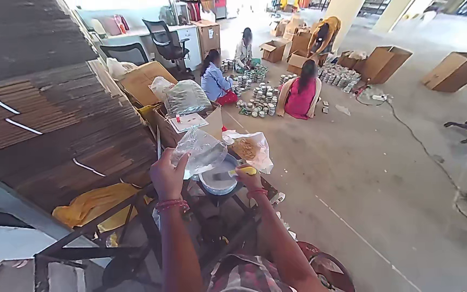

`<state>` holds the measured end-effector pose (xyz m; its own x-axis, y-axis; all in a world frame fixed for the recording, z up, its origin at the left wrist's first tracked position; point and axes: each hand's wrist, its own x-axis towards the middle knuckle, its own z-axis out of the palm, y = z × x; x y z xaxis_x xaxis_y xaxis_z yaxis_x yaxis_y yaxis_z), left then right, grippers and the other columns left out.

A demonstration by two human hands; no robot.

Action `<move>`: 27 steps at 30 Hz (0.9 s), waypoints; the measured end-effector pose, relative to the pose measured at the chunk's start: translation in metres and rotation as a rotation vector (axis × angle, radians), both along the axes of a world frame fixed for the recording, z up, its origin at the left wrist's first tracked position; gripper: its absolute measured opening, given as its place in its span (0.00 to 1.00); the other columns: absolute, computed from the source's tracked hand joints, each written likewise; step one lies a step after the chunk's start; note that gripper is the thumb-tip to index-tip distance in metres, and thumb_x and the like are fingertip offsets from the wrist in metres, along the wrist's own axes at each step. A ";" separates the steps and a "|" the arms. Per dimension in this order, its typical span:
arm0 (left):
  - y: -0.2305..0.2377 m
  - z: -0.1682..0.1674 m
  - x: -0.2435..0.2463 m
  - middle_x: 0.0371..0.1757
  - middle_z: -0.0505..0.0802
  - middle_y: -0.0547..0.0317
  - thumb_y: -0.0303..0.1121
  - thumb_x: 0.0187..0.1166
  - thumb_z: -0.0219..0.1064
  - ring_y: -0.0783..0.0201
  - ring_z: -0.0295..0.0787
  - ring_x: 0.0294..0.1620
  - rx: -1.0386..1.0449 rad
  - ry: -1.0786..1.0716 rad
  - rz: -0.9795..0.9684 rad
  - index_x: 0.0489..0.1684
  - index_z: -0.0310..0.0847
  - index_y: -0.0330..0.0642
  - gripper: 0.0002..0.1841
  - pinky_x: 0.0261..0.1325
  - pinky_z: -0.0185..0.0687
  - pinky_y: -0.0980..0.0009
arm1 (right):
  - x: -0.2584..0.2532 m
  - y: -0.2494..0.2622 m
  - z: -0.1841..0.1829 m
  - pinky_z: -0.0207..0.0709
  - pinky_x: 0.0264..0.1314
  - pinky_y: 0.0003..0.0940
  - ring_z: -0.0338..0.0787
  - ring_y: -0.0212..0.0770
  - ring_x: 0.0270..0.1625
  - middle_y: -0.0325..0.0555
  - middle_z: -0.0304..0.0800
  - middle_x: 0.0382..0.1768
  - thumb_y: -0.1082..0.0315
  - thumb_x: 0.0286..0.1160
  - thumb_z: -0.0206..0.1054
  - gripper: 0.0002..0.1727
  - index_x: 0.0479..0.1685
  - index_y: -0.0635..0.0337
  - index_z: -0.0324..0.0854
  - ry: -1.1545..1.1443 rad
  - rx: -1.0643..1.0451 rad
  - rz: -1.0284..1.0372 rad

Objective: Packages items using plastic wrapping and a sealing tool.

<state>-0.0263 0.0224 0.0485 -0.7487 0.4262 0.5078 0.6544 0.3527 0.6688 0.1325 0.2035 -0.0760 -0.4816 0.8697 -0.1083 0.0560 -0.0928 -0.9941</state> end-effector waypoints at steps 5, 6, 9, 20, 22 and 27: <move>-0.004 -0.008 -0.004 0.40 0.93 0.35 0.42 0.77 0.76 0.38 0.92 0.43 -0.003 0.029 -0.008 0.51 0.86 0.31 0.20 0.53 0.80 0.35 | 0.017 0.016 0.013 0.90 0.41 0.38 0.92 0.38 0.33 0.49 0.93 0.37 0.67 0.75 0.75 0.11 0.49 0.64 0.87 -0.139 0.136 -0.088; -0.003 -0.009 -0.005 0.40 0.93 0.36 0.42 0.77 0.76 0.39 0.93 0.43 0.001 0.034 -0.010 0.51 0.86 0.31 0.20 0.53 0.81 0.36 | 0.011 0.015 0.009 0.89 0.43 0.40 0.92 0.39 0.33 0.49 0.93 0.37 0.66 0.74 0.76 0.11 0.48 0.63 0.88 -0.130 0.177 -0.141; 0.000 -0.005 -0.003 0.40 0.94 0.37 0.41 0.77 0.75 0.41 0.93 0.44 -0.006 0.012 -0.012 0.51 0.86 0.32 0.18 0.52 0.80 0.37 | -0.002 0.002 -0.001 0.89 0.47 0.42 0.93 0.40 0.39 0.50 0.94 0.43 0.66 0.75 0.75 0.11 0.50 0.63 0.89 -0.092 0.196 -0.063; -0.001 -0.008 -0.004 0.41 0.94 0.36 0.41 0.78 0.75 0.40 0.93 0.43 0.007 0.007 -0.016 0.53 0.86 0.33 0.18 0.51 0.80 0.35 | -0.001 -0.002 0.012 0.88 0.50 0.45 0.93 0.43 0.41 0.51 0.94 0.44 0.65 0.74 0.76 0.12 0.51 0.61 0.89 -0.175 0.236 -0.010; 0.000 -0.006 -0.004 0.40 0.94 0.38 0.40 0.77 0.76 0.41 0.93 0.42 0.014 0.007 -0.020 0.52 0.86 0.33 0.18 0.50 0.81 0.36 | 0.002 -0.006 0.009 0.90 0.46 0.38 0.93 0.39 0.39 0.50 0.93 0.44 0.69 0.73 0.76 0.11 0.51 0.64 0.88 -0.109 0.122 0.096; -0.002 -0.007 -0.005 0.41 0.94 0.40 0.41 0.77 0.76 0.45 0.94 0.44 0.032 0.001 -0.033 0.53 0.86 0.34 0.19 0.53 0.82 0.39 | 0.019 0.012 0.018 0.90 0.45 0.40 0.93 0.39 0.36 0.50 0.93 0.40 0.65 0.74 0.76 0.12 0.50 0.63 0.88 -0.183 0.147 -0.013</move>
